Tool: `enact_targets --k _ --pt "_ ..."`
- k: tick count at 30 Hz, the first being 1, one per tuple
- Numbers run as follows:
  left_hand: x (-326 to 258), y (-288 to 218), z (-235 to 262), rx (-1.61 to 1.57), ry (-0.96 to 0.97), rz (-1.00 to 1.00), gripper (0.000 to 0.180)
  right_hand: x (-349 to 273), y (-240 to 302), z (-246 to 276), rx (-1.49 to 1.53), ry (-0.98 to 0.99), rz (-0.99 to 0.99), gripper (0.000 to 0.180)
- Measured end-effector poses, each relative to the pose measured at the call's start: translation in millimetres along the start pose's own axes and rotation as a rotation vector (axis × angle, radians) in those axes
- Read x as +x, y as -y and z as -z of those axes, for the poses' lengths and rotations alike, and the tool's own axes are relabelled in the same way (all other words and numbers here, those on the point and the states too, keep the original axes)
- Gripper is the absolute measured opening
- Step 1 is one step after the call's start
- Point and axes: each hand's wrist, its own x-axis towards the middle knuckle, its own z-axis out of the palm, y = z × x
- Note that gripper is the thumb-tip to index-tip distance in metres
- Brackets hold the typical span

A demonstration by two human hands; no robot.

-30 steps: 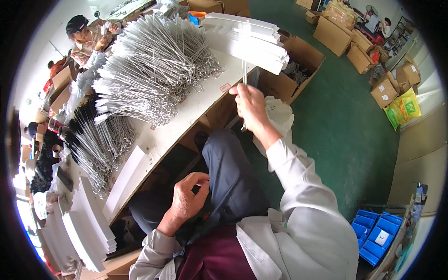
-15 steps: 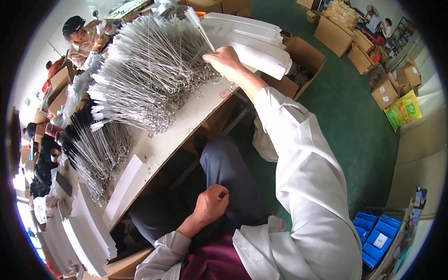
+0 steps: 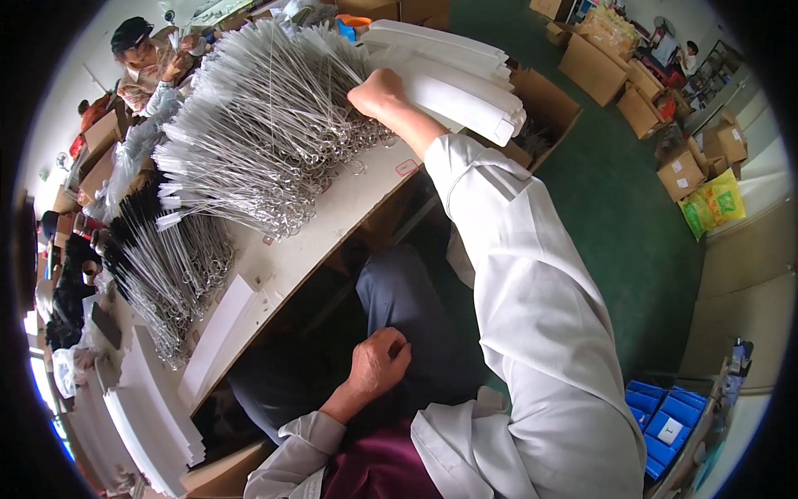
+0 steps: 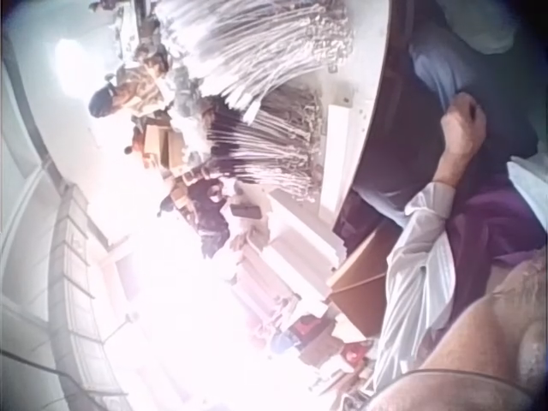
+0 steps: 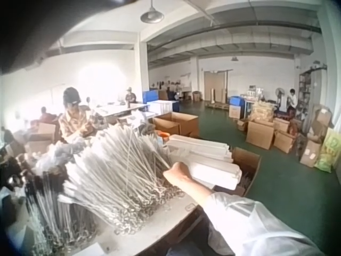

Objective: Placing wire brushes into a paper sleeve.

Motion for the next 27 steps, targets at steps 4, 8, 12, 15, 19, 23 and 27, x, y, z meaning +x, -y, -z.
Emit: enact_targets --k 4,8,12,15,19,23,27 --pt "-1.9 1.6 -1.3 -0.018 -0.004 0.011 0.013 4.3 -9.0 -0.2 0.158 -0.03 -0.017 0.034" --pt "-3.5 4.3 -1.6 -0.029 -0.019 0.023 0.014 3.3 -3.4 -2.3 0.21 -0.056 0.12 0.026" --pt "-3.8 5.2 -1.6 -0.033 -0.027 0.042 0.016 -4.0 10.3 -2.5 0.212 -0.049 0.156 0.025" --pt "-5.2 7.8 -2.6 -0.033 -0.036 0.041 0.017 -7.7 14.7 -0.5 0.213 -0.017 0.173 0.025" --pt "-4.9 8.8 -3.7 -0.034 -0.052 0.048 0.017 -3.7 17.7 -3.4 0.133 -0.025 0.228 0.028" --pt "-4.1 9.2 -3.9 -0.03 -0.063 0.045 0.018 2.1 13.2 -16.5 -0.014 0.009 0.235 0.045" --pt "-6.7 10.1 -1.6 -0.034 -0.053 0.084 0.023 7.9 9.8 -5.3 -0.065 -0.089 0.239 0.045"
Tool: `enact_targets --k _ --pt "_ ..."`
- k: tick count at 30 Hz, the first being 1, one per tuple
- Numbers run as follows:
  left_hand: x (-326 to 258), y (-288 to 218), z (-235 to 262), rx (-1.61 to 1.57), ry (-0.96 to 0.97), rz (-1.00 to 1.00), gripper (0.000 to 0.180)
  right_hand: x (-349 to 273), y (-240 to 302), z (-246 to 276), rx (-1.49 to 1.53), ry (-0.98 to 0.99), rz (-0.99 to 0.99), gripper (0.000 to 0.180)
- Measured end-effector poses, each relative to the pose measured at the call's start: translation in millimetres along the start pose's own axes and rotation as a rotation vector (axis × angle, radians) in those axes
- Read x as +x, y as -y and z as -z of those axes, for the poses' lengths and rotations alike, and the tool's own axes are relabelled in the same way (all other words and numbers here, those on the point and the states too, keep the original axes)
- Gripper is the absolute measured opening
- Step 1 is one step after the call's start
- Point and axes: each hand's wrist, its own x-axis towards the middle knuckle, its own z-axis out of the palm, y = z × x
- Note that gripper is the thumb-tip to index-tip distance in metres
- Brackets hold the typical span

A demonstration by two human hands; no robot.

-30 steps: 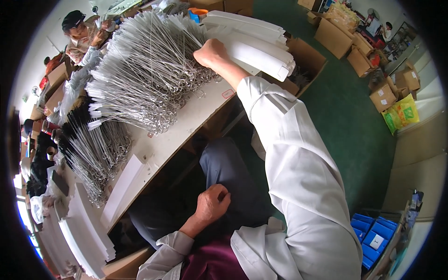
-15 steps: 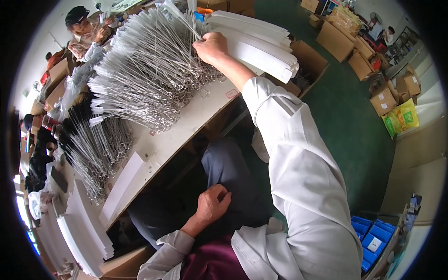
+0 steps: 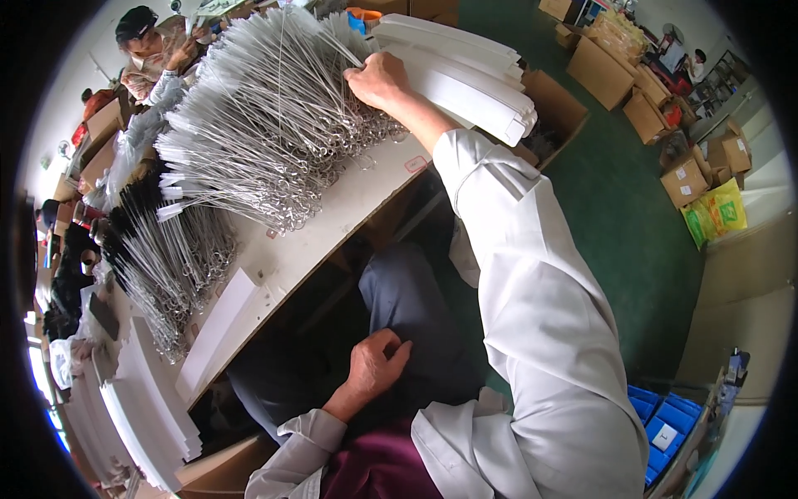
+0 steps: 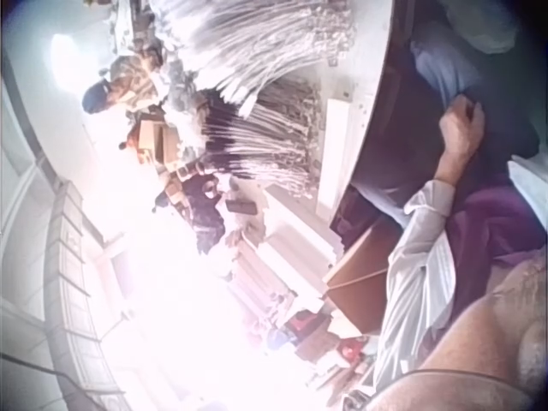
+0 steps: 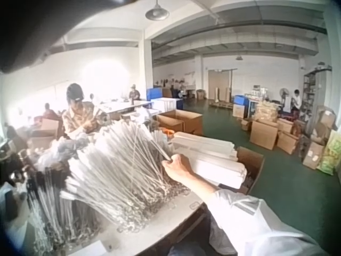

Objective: Placing wire brushes into a paper sleeve.

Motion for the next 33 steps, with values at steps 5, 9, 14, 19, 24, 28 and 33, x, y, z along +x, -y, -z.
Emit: enact_targets --k 5,9,14,19,24,28,33 --pt "2.4 2.9 -2.0 0.008 0.001 -0.013 0.024 -0.9 -11.2 12.4 0.145 0.043 -0.091 0.038" --pt "-1.4 3.1 3.7 0.012 -0.007 -0.024 0.021 -0.3 -11.1 17.6 0.242 -0.063 -0.096 0.034" --pt "-6.1 5.5 19.3 -0.054 0.019 -0.057 0.015 -3.3 -25.1 44.6 0.641 -0.071 -0.081 0.018" --pt "-4.7 -6.3 65.7 -0.061 -0.069 -0.055 0.009 -64.0 12.2 55.1 0.962 0.107 -0.087 0.02" --pt "-11.3 -27.9 131.6 -0.008 -0.263 -0.115 0.007 -155.1 37.5 68.4 0.921 0.256 -0.005 0.03" --pt "-23.8 -17.2 194.5 0.156 -0.551 -0.059 0.003 -213.5 41.4 51.6 0.857 0.394 -0.001 0.03" --pt "-39.9 6.0 254.0 0.295 -0.715 0.121 0.012 -262.8 47.8 35.3 0.748 0.61 0.038 0.029"
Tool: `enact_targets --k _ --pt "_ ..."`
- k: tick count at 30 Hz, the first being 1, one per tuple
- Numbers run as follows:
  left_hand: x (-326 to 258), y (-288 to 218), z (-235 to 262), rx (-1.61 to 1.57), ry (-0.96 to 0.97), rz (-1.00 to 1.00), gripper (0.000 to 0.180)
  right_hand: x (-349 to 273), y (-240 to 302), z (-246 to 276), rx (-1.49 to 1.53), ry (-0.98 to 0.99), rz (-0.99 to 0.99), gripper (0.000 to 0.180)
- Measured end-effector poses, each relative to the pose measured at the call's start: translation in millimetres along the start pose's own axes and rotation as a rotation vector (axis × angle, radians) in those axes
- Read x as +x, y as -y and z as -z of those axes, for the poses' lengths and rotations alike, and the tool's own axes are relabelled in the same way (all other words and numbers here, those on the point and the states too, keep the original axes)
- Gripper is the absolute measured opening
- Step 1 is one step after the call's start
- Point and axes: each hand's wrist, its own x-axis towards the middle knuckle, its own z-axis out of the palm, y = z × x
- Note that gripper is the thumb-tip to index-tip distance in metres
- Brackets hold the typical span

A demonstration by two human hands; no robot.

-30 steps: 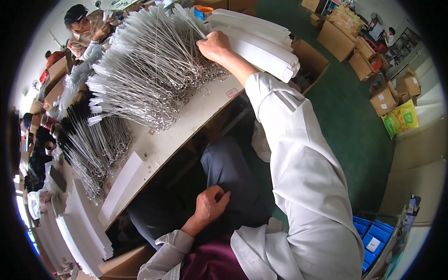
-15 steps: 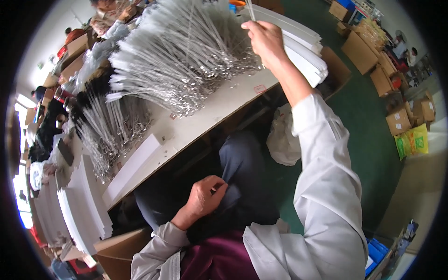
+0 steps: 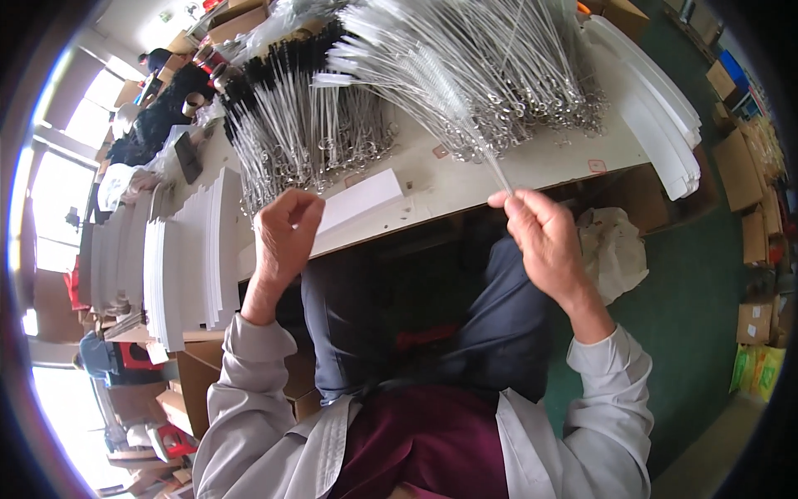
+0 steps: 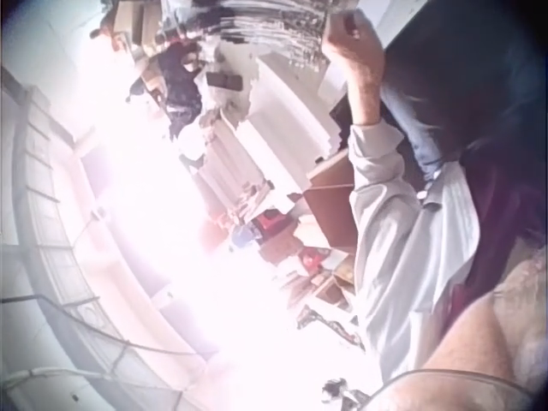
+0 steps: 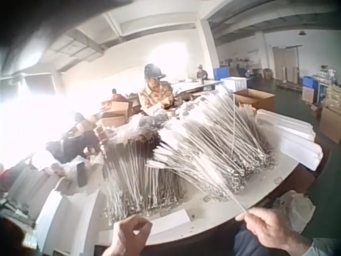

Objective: Placing wire brushes into a paper sleeve.

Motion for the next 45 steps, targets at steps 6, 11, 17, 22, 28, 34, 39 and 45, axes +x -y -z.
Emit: enact_targets --k 6,11,17,22,28,34,39,45 --pt "26.2 46.1 16.3 0.091 -0.045 0.019 0.013 -14.0 -4.0 -27.8 0.007 0.078 0.025 0.029" --pt "23.5 53.8 -3.7 0.241 0.117 -0.064 0.018 -23.0 2.3 -45.0 0.123 0.096 -0.128 0.036" --pt "31.7 54.9 -21.4 0.409 0.081 -0.133 0.023 -30.6 27.8 -55.4 0.149 0.115 -0.016 0.033" --pt "36.5 63.1 -36.4 0.495 0.079 -0.159 0.017 -32.2 49.7 -53.3 0.264 0.216 0.069 0.023" --pt "33.4 67.2 -36.9 0.459 0.04 -0.255 0.012 -32.9 78.6 -43.0 0.281 0.198 0.069 0.032" --pt "28.6 66.1 -29.5 0.296 -0.11 -0.301 0.007 -19.7 86.8 -19.1 0.522 0.317 0.09 0.055" --pt "31.8 58.3 -18.6 0.136 -0.196 -0.343 0.003 -11.8 92.5 -13.7 0.415 0.363 0.139 0.041" --pt "36.9 52.1 -1.9 -0.015 -0.219 -0.276 0.004 -1.7 91.3 -36.9 -0.055 0.114 0.281 0.032"
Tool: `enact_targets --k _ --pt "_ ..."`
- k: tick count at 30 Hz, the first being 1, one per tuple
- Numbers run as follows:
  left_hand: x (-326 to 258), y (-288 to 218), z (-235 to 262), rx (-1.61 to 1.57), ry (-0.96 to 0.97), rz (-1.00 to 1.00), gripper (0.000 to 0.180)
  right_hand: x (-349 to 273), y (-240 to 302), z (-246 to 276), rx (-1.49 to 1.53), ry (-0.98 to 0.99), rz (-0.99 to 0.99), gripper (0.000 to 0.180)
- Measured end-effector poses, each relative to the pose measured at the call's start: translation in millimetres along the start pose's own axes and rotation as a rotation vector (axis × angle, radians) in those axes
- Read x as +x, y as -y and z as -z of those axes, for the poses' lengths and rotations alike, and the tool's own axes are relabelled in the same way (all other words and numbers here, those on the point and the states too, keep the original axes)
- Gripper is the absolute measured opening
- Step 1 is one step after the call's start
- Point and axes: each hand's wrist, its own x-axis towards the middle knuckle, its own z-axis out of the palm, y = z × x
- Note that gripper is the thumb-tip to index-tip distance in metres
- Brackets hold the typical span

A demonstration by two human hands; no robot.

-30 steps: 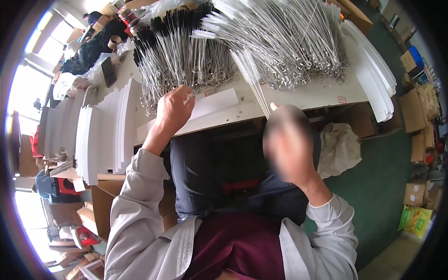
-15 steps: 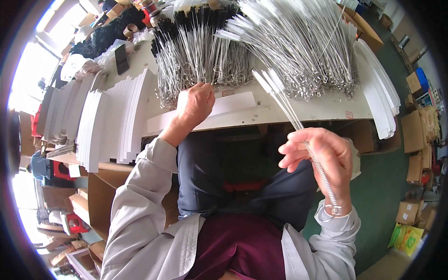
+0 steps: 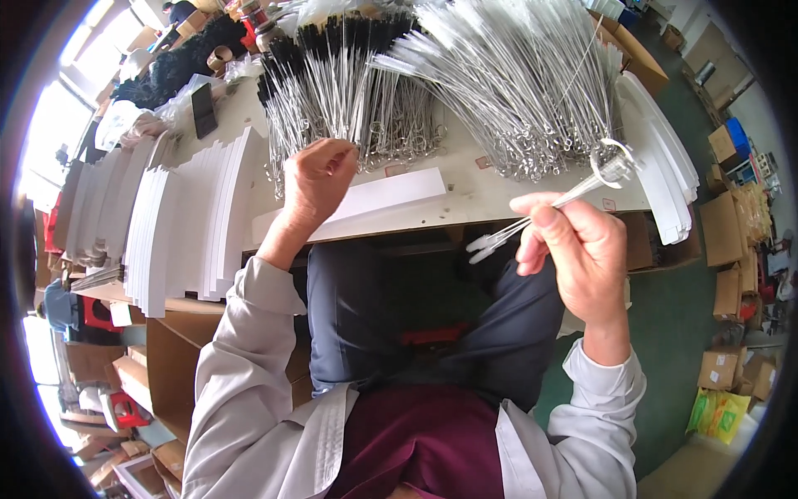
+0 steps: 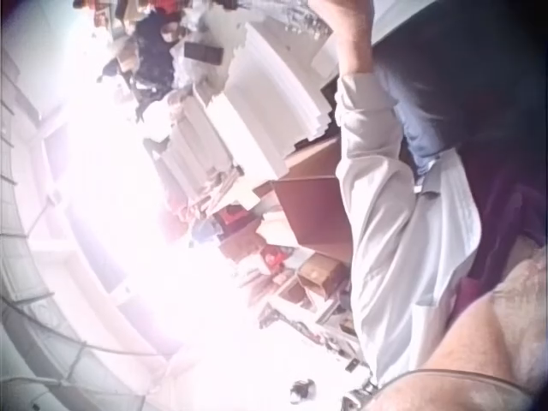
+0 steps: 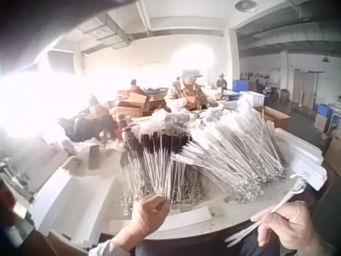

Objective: Placing wire brushes into a paper sleeve.

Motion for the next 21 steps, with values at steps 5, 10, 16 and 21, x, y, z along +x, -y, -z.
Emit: enact_targets --k 5,10,16,21 --pt "5.1 -10.6 11.6 -0.056 -0.051 -0.03 0.006 40.4 -5.6 -7.0 -0.344 -0.069 0.103 0.027" --pt "20.4 -20.7 29.3 -0.191 -0.075 0.106 0.006 100.1 -47.3 -22.0 -0.072 0.044 0.043 0.038" --pt "41.3 -28.3 56.7 -0.319 -0.046 0.233 0.007 163.7 -77.0 -74.0 0.332 0.23 -0.127 0.044" --pt "46.3 -25.9 62.8 -0.357 -0.044 0.235 0.007 219.9 -104.1 -135.7 0.864 0.269 -0.417 0.04"
